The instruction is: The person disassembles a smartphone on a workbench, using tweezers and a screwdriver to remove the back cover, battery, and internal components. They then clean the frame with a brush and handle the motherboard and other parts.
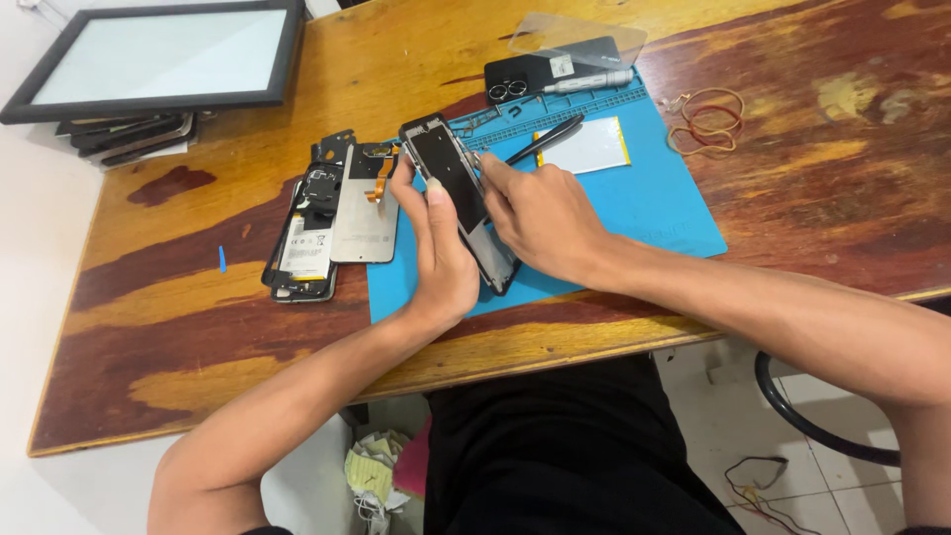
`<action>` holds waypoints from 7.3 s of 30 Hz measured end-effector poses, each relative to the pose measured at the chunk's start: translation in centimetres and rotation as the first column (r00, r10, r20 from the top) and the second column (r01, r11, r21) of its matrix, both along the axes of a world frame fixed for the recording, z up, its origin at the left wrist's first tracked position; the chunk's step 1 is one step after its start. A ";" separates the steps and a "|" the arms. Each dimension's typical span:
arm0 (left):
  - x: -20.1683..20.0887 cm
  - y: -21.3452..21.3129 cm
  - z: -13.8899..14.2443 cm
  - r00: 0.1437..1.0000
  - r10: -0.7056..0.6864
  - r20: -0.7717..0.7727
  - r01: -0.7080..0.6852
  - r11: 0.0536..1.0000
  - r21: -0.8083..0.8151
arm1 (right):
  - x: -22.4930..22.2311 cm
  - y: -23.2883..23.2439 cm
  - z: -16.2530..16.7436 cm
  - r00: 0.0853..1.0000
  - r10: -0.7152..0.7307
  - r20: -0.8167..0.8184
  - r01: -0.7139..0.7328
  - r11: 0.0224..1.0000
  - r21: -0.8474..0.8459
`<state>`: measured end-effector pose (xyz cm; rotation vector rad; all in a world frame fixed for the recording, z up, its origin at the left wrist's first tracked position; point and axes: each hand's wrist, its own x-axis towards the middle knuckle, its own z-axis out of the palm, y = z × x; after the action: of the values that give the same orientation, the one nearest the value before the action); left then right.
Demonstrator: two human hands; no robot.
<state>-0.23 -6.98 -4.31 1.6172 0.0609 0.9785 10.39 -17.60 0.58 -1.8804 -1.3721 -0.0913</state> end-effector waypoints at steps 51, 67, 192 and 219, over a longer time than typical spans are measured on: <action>-0.7 0.0 2.6 0.985 -0.172 -0.030 0.174 0.980 0.100 | 2.7 -0.9 2.6 0.982 -0.009 0.187 -0.017 0.990 0.140; -1.0 -0.3 2.7 0.996 -0.086 -0.007 0.086 0.975 0.207 | 0.5 -1.2 3.5 0.992 0.010 -0.125 -0.007 1.000 0.027; -1.3 8.5 6.6 0.768 -0.605 0.211 0.604 0.576 -0.551 | 5.2 -0.9 6.7 0.906 0.161 0.390 -0.069 0.969 -0.239; -1.4 5.2 6.8 0.800 -0.599 -0.021 0.514 0.704 -0.490 | 5.8 -1.4 5.1 0.995 0.063 -0.072 -0.054 0.991 0.123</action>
<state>-1.65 -1.77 2.49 1.1543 -0.0725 0.2967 16.17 -18.96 5.73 -1.7254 -1.3389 -0.0707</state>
